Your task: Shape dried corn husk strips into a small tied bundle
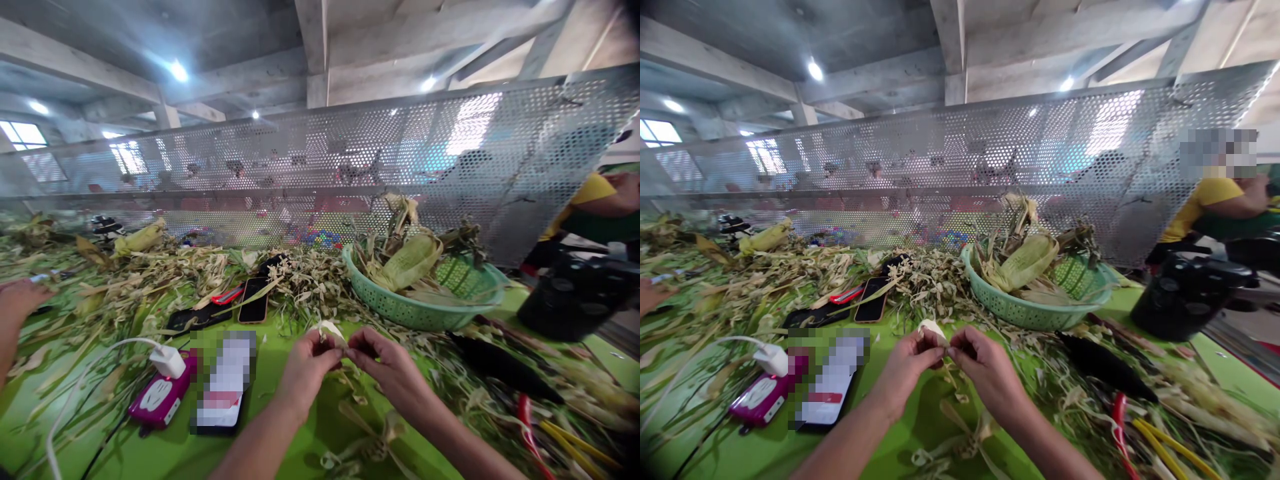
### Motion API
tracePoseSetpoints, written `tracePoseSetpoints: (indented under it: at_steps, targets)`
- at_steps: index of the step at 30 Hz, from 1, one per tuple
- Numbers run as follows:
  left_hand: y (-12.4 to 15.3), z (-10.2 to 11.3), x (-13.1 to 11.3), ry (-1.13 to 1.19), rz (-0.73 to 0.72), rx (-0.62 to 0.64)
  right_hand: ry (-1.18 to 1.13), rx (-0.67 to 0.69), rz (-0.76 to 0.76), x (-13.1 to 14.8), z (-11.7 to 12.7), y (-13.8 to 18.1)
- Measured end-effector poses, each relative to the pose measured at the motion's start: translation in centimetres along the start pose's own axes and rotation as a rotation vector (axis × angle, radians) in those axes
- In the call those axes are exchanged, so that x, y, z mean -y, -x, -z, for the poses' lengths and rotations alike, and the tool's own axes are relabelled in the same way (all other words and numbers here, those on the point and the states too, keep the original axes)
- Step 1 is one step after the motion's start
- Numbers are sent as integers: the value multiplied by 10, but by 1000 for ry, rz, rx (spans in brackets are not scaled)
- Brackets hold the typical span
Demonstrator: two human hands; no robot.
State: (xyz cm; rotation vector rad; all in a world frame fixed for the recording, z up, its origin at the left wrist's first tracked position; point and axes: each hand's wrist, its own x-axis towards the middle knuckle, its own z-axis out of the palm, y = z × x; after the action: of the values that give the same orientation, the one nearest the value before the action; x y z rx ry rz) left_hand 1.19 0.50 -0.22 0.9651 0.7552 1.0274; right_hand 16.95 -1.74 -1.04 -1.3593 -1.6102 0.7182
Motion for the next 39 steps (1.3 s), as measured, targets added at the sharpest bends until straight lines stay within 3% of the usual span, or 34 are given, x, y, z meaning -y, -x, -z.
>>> tracePoseSetpoints:
  at_steps: [5, 11, 18, 25, 35, 39]
  targets:
    - [-3, 3, 7, 13, 60, -24, -76, -47, 46, 6, 0, 1]
    - [-3, 4, 10, 140, 97, -31, 120, -20, 216, 14, 4, 3]
    - [-3, 5, 12, 206, 128, 4, 173, -50, 200, 12, 5, 1]
    - [1, 2, 10, 209, 83, 43, 17, -78, 92, 12, 1, 1]
    - [1, 3, 4, -183, -83, 77, -292, -40, -43, 7, 2, -2]
    - [-3, 10, 8, -418, -192, 62, -193, 37, -58, 2, 3, -4]
